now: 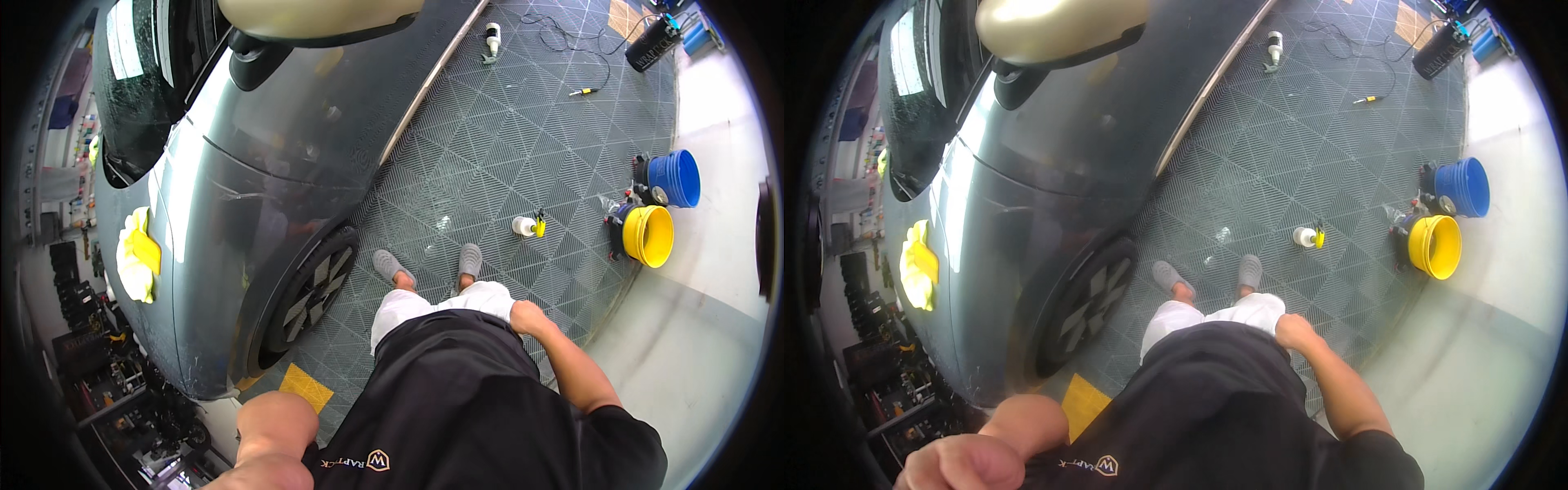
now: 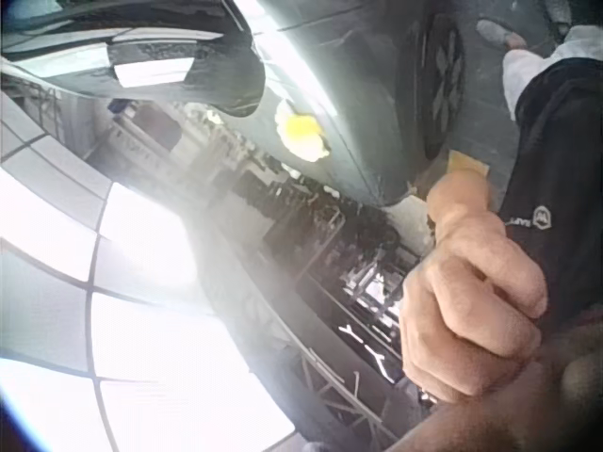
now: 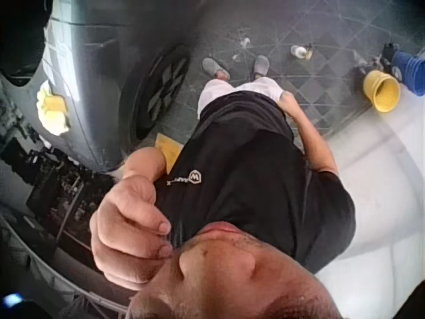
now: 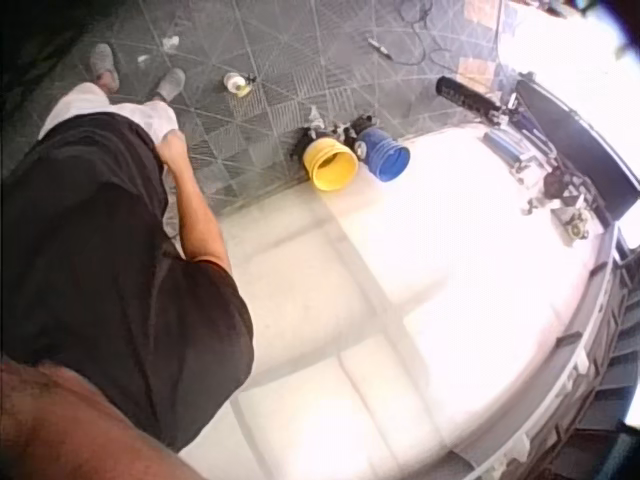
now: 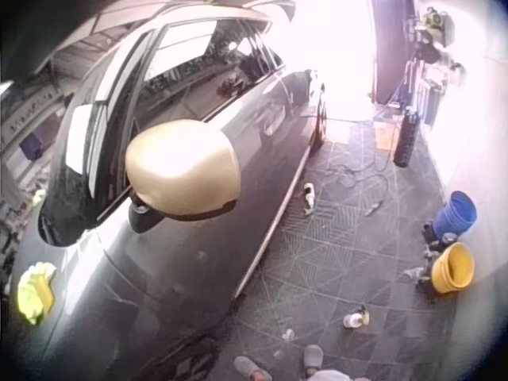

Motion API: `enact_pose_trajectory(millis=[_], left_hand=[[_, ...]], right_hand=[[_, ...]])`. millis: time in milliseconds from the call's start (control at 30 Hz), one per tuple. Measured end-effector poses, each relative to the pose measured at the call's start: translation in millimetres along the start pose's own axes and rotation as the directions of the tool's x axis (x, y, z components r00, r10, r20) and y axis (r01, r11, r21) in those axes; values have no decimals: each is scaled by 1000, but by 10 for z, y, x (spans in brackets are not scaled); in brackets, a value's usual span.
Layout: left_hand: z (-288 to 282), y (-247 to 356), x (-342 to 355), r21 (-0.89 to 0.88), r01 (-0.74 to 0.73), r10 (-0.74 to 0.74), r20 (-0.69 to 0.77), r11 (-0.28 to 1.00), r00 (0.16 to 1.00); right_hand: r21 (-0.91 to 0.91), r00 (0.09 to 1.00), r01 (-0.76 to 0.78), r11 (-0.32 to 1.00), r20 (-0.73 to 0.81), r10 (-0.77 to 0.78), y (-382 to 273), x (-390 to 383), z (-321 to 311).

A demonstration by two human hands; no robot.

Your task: The person applies a protective film to the side of a car, using a yellow squeegee to smooth the surface and a metal blade to trim excess material along the door edge and side mirror. They wipe the area with a cloth and use a spray bottle to apply liquid during the process.

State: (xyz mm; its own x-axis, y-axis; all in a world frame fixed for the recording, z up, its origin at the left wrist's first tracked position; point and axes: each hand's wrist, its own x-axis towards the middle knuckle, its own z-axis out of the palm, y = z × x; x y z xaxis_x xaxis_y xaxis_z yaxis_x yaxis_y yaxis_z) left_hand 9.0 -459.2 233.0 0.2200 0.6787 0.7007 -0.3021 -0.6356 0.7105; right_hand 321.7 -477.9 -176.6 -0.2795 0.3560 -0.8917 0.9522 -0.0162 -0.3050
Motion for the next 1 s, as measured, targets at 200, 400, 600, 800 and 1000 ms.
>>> enact_pose_trajectory(millis=[200,400,600,800,1000], left_hand=[[608,-287,219,61,27,-15,-202,998,979],[663,-226,285,178,-20,16,21,984,1000],[585,-28,222,332,-19,20,2,943,1000],[104,305,-108,822,243,-183,-172,514,968],[-1323,-273,-846,905,378,-263,-420,-195,869]], right_hand=[[459,849,518,721,-378,-370,416,234,576],[373,923,380,846,-104,-370,212,854,437],[248,894,445,861,-70,-442,155,1012,207],[106,836,541,835,43,-547,136,807,-19],[-27,800,599,800,73,-596,184,538,-94]])
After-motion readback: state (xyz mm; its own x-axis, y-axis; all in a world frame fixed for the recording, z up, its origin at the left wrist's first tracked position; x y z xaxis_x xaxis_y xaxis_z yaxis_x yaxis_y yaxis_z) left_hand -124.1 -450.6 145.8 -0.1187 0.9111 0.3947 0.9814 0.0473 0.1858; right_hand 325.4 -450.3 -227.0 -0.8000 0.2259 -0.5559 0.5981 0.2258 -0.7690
